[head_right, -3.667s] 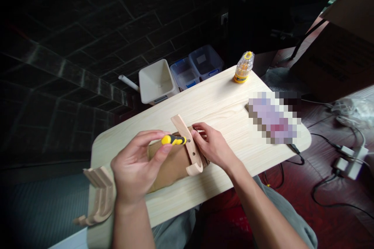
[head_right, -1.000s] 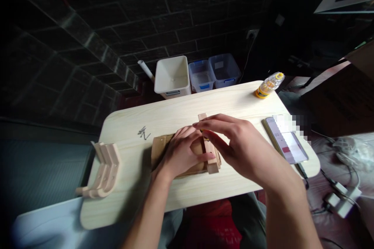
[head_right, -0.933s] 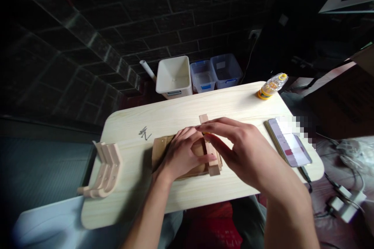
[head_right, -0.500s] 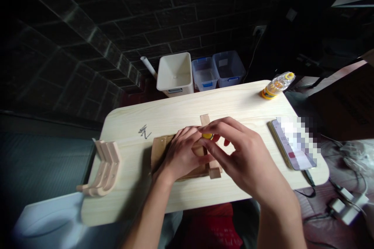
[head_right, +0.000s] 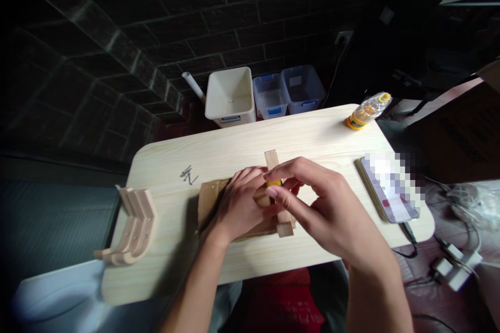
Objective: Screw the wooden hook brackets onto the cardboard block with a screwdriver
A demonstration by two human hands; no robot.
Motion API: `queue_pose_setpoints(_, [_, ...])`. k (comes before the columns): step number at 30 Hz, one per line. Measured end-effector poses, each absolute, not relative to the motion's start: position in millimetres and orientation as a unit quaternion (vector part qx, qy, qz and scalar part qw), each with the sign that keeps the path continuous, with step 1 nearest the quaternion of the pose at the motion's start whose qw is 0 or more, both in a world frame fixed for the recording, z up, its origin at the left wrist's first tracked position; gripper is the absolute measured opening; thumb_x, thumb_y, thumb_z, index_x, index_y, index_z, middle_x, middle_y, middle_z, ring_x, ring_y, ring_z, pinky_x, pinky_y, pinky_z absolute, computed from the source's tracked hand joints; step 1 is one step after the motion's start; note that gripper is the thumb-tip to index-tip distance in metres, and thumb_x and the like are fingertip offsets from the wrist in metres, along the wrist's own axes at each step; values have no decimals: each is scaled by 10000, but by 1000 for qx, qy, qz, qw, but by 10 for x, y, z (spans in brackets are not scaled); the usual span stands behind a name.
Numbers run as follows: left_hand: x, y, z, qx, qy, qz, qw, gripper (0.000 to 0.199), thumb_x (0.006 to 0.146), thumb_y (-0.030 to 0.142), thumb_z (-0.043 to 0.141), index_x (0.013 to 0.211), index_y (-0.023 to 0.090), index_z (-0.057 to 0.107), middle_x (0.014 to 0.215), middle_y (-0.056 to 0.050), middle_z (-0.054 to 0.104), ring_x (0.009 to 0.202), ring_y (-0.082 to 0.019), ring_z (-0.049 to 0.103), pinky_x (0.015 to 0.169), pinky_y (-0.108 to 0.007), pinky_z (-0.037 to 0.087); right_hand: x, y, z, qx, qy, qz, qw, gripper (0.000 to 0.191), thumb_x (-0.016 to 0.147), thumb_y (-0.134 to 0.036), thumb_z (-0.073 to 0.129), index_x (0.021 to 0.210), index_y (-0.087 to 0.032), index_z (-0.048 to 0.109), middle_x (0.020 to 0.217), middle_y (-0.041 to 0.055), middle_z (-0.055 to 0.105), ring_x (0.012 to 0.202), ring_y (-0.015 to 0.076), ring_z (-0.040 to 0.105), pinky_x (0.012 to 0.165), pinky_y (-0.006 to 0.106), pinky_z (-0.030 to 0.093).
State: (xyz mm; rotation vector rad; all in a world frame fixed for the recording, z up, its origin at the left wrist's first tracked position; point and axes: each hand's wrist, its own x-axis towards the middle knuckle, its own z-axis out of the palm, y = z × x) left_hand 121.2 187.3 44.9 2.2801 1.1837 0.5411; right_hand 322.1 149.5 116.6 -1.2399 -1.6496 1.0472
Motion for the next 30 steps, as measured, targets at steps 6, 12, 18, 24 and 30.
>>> queue_pose_setpoints(6, [1211, 1873, 445, 837, 437, 200, 260, 411, 864, 542, 791, 1184, 301, 699, 1205, -36, 708, 1147, -281, 630, 1027, -433, 464, 3187, 1500, 1117, -487, -613, 439, 441, 195, 977, -266, 728, 1168, -284, 760, 1199, 58, 752, 949, 185, 743, 834, 286, 633])
queue_pose_setpoints(12, [1217, 1871, 453, 834, 443, 202, 261, 412, 872, 589, 768, 1161, 299, 715, 1153, -30, 718, 1109, -272, 637, 1003, -417, 467, 3223, 1510, 1098, -455, -609, 464, 455, 220, 1025, -259, 657, 1182, -324, 797, 1264, 47, 761, 1047, 205, 763, 858, 305, 649])
queue_pose_setpoints(18, [1228, 1870, 453, 835, 444, 196, 259, 465, 862, 614, 767, 1202, 304, 702, 1173, -22, 714, 1115, -263, 635, 1015, -408, 464, 3260, 1510, 1065, -452, -608, 479, 444, 264, 1016, -241, 674, 1246, -312, 782, 1310, 55, 751, 1082, 213, 758, 917, 325, 644])
queue_pose_setpoints(24, [1234, 1866, 435, 835, 448, 198, 252, 408, 900, 592, 731, 1177, 294, 701, 1175, -29, 710, 1124, -267, 632, 1008, -411, 465, 3235, 1523, 1082, -437, -640, 457, 437, 211, 984, -209, 714, 1162, -294, 789, 1185, 50, 760, 1114, 219, 727, 953, 328, 611])
queue_pose_setpoints(30, [1205, 1870, 428, 842, 439, 194, 248, 457, 854, 608, 780, 1160, 280, 694, 1136, -34, 711, 1104, -261, 638, 1000, -397, 461, 3220, 1540, 1054, -442, -631, 454, 447, 236, 1052, -236, 601, 1223, -320, 739, 1225, 47, 679, 939, 168, 722, 804, 300, 611])
